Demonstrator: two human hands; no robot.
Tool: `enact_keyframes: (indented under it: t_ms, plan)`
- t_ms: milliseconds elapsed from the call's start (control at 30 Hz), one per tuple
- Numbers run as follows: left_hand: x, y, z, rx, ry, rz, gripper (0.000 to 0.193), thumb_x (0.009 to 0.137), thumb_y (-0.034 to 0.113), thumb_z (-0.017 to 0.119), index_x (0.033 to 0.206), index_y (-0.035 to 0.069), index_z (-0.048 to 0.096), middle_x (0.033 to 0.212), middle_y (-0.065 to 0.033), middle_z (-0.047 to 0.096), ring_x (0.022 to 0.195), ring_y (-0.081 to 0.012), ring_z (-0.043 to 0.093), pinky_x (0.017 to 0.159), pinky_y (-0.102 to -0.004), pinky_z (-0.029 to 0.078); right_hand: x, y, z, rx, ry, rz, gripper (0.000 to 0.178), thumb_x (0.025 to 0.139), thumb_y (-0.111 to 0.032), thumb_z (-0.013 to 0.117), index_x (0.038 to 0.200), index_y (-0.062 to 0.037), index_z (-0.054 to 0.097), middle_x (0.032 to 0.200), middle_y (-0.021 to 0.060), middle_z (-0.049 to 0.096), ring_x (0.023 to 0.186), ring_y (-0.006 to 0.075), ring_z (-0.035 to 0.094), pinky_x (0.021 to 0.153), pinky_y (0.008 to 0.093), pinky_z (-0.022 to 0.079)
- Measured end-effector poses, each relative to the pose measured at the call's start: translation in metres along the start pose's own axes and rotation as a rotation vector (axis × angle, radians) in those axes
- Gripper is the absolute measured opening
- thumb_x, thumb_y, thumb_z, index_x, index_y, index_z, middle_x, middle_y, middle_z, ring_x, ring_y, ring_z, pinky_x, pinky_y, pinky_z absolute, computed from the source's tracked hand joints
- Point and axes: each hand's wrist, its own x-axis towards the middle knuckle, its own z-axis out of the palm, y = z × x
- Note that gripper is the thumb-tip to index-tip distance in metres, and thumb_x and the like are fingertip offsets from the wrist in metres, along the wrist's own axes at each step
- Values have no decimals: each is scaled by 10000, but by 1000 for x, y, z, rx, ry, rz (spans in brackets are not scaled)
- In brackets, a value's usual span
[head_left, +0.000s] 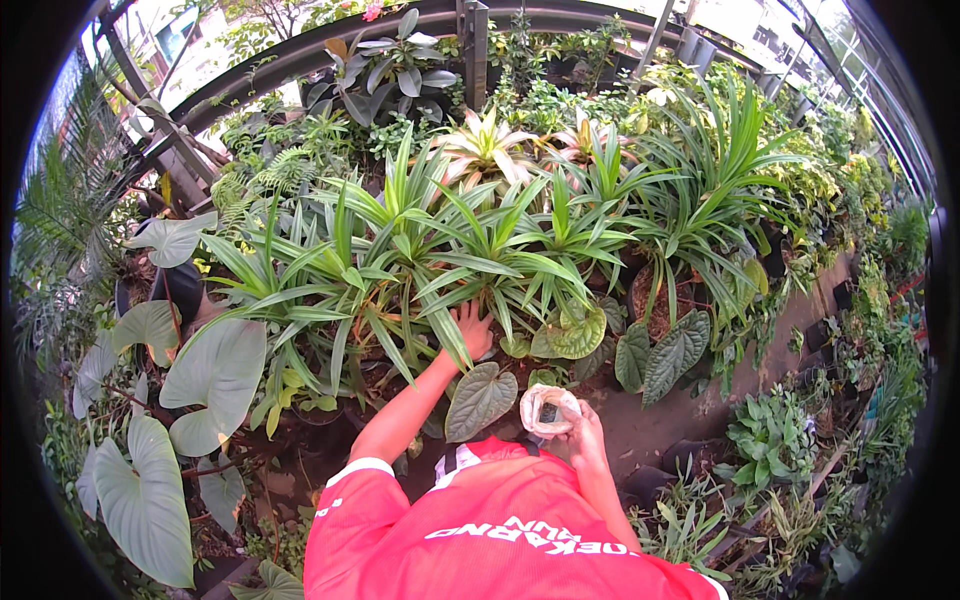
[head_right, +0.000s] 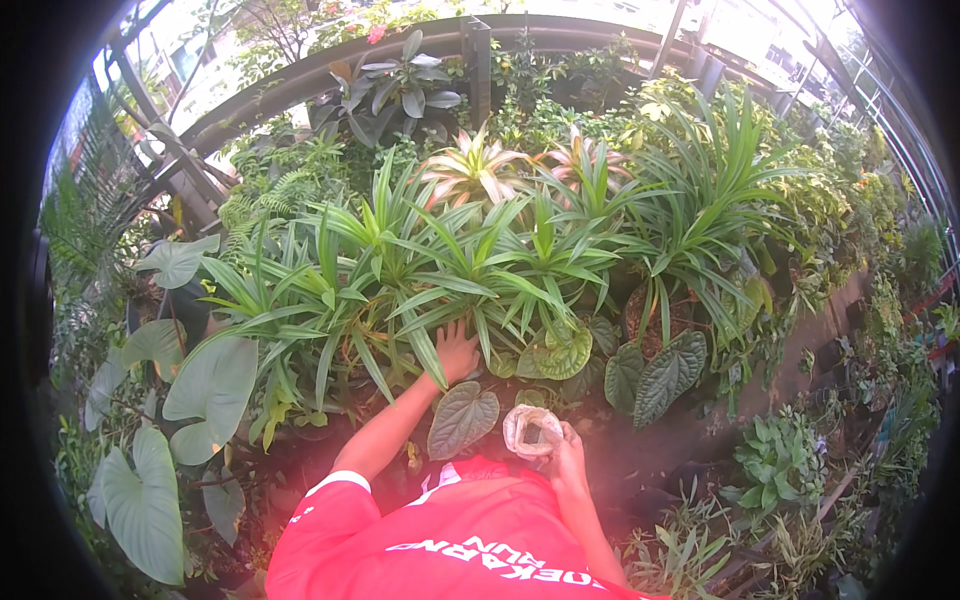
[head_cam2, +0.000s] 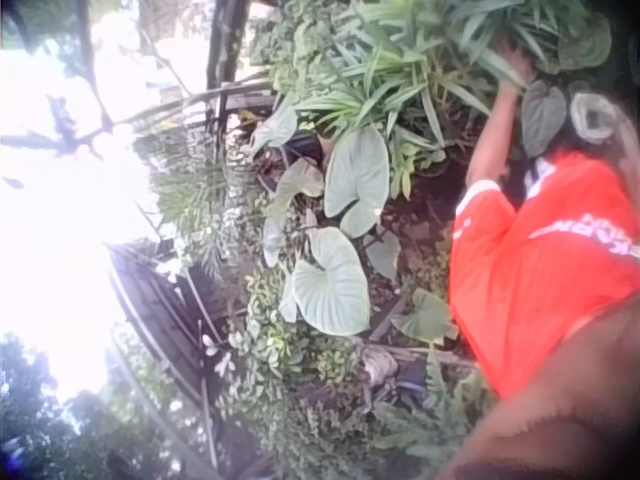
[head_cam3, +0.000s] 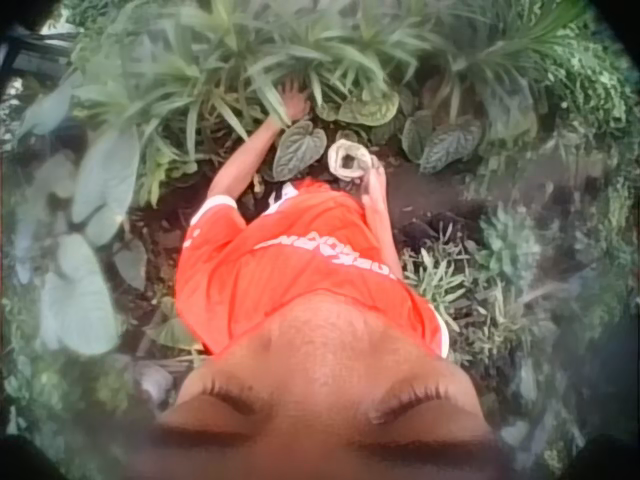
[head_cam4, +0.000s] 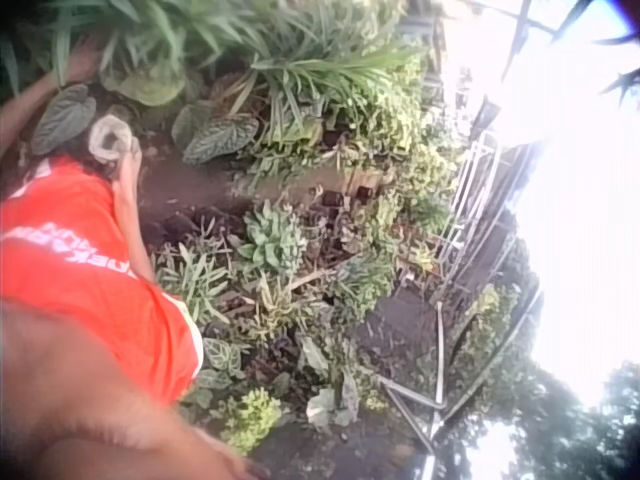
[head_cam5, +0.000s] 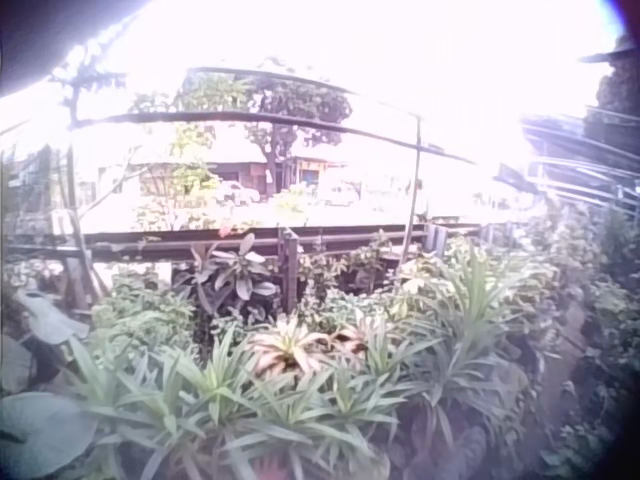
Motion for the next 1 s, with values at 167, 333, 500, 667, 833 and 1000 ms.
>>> enact_keyframes:
  t_ms: [167,333,500,667,833,1000]
  plan:
    - [1,3,0,-27,-24,-16,388,805,257,542,1138,67,602,1258,-298,429,1172,-460,394,912,-607,341,-2,-1,1,8,9,-13,83,893,-89,576,957,-115,529,797,-9,620,604,80,577,464,224,379]
    - [0,0,3,0,-19,15,373,838,282,522,1133,68,603,1222,-305,444,1148,-463,411,902,-611,346,-4,-2,3,-12,11,1,76,895,-93,572,953,-116,530,768,-17,600,579,73,550,460,218,371]
    - [-1,-1,11,71,43,30,413,860,306,498,1188,69,580,1247,-307,440,1143,-465,422,896,-608,347,-6,-3,4,9,20,-1,75,897,-92,572,956,-116,531,776,-16,608,582,73,558,456,214,374]
    - [-3,1,17,59,90,-2,462,856,318,501,1230,52,555,1277,-304,435,1158,-463,418,902,-607,347,-9,-5,5,53,2,-33,74,898,-93,579,957,-116,540,788,-17,620,586,77,574,448,208,381]
    - [-7,0,21,91,108,-22,485,842,325,508,1221,26,553,1282,-309,435,1157,-465,416,917,-614,339,-9,-3,2,29,33,-18,70,896,-86,584,950,-109,547,786,-13,621,577,77,569,440,208,374]
    - [-3,3,22,52,85,-32,478,838,323,505,1201,16,557,1276,-317,436,1150,-466,416,913,-623,336,-1,2,-6,31,15,-18,81,897,-74,581,971,-94,556,792,-3,626,565,74,556,435,211,364]
